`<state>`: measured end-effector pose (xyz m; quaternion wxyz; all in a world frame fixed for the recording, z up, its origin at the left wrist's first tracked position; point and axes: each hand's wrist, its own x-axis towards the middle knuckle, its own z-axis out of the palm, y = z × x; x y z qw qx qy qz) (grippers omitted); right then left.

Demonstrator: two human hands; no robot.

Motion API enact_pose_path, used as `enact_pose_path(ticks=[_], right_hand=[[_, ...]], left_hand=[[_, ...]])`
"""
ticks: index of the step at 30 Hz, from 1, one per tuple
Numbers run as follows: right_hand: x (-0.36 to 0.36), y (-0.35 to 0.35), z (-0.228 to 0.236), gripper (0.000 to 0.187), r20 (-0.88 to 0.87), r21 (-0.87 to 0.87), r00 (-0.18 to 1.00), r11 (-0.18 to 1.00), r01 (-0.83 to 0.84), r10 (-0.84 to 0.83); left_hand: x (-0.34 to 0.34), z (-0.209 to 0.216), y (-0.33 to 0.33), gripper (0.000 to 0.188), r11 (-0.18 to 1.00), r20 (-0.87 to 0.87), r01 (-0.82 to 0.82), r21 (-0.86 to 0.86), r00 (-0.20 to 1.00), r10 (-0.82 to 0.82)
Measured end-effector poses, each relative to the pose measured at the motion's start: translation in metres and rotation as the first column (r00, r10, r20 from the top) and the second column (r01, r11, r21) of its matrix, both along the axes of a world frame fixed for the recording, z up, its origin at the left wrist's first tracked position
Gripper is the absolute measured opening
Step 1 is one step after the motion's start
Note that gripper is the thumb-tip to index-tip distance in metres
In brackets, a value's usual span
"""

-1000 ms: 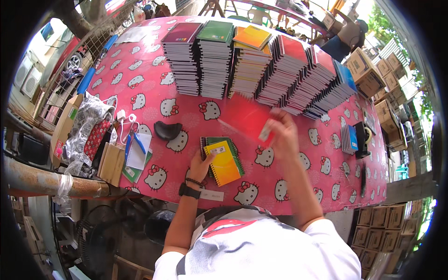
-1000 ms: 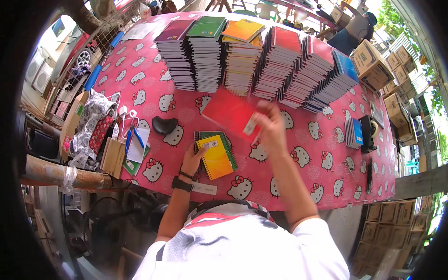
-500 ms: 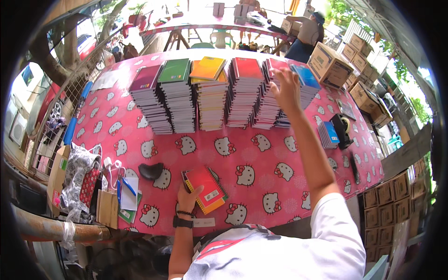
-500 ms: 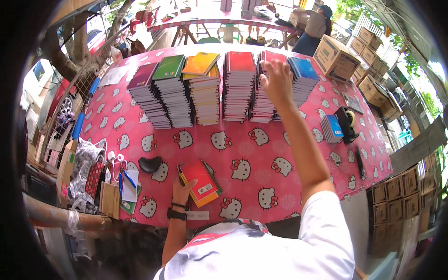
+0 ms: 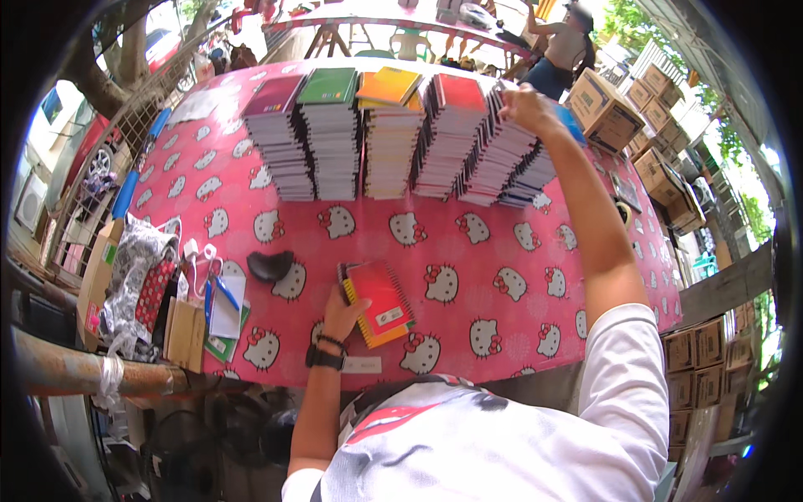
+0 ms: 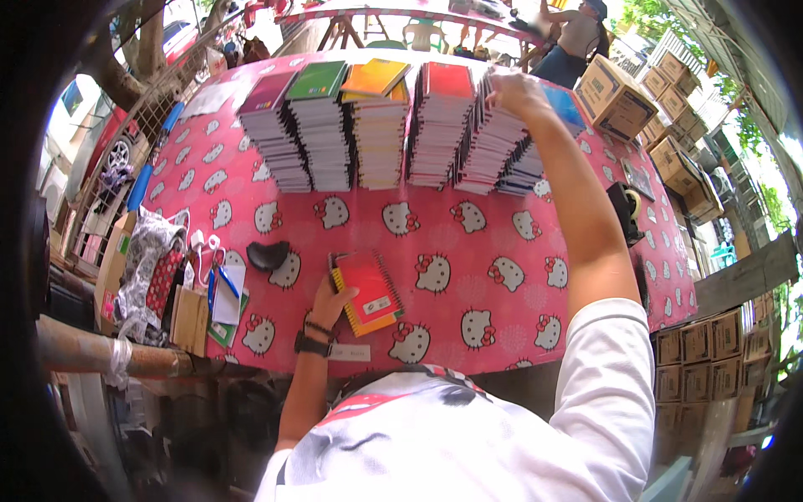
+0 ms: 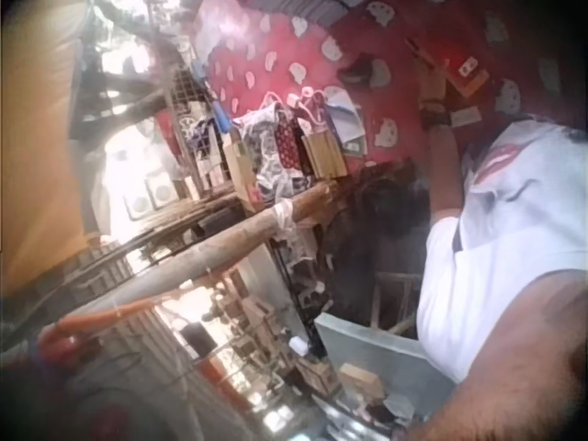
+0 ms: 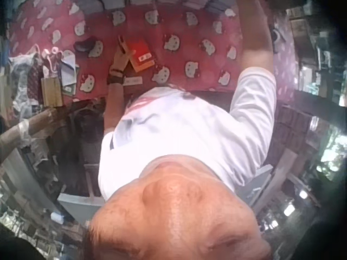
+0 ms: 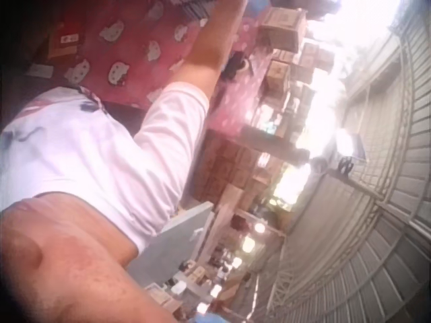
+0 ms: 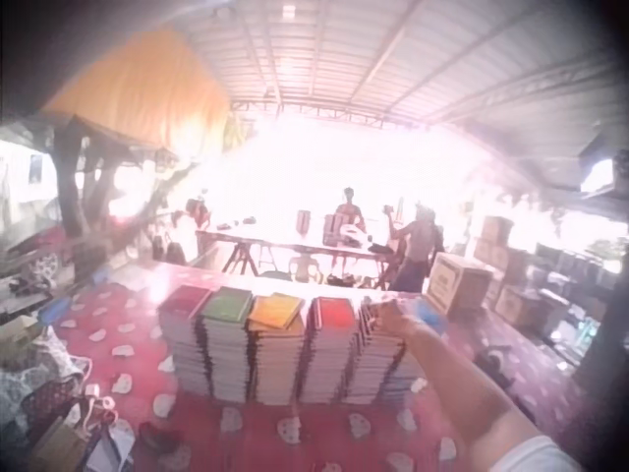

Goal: The person organizes stacks of colorful notebooks by color on a table, gathers a set of notebooks, and places them into a clear plastic bag, then uses a tape dispenser to seal the bag.

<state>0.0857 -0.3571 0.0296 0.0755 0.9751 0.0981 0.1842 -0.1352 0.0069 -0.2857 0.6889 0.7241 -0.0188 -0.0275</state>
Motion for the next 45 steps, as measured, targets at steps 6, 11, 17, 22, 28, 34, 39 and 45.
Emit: enact_pose_path(ticks=[6,11,17,22,28,34,39,45], right_hand=[[-0.057,-0.041,0.004,0.012,0.534,0.477,0.844,0.844,-0.244,-0.057],[-0.168,0.008,-0.101,0.01,0.203,0.979,0.929,-0.036,-0.202,0.31],[-0.22,0.066,-0.16,0.014,-0.307,0.813,0.735,-0.234,0.533,0.605],[-0.179,0.075,-0.151,0.017,-0.406,0.914,0.39,0.356,0.196,0.826],[-0.142,0.154,-0.196,0.021,-0.51,0.836,0.396,0.549,0.018,0.763],[-0.138,0.114,-0.174,0.022,-0.438,0.892,0.4,0.445,0.083,0.805],[-0.182,0.063,-0.203,0.026,-0.375,0.805,0.746,-0.205,0.556,0.551],[-0.254,0.083,-0.25,0.037,-0.176,0.676,0.966,0.737,-0.023,0.192]], left_hand=[[-0.006,0.015,-0.046,0.049,1.0,-0.101,0.017,-0.016,0.995,-0.018],[-0.007,0.018,-0.054,0.054,0.99,-0.101,0.031,-0.139,0.994,-0.046],[-0.013,0.017,-0.046,0.05,0.999,-0.127,0.03,-0.041,0.991,-0.035],[-0.002,0.038,-0.041,0.048,0.891,-0.37,0.01,-0.455,0.907,-0.2],[0.001,0.045,-0.039,0.05,0.936,-0.177,0.271,0.226,0.956,-0.234],[-0.016,0.074,-0.04,0.053,0.812,-0.421,0.01,-0.583,0.851,-0.313],[-0.018,0.059,-0.049,0.058,0.883,-0.324,-0.04,-0.467,0.937,-0.13],[-0.018,0.027,-0.072,0.068,0.99,-0.191,-0.136,0.041,0.971,0.141]])
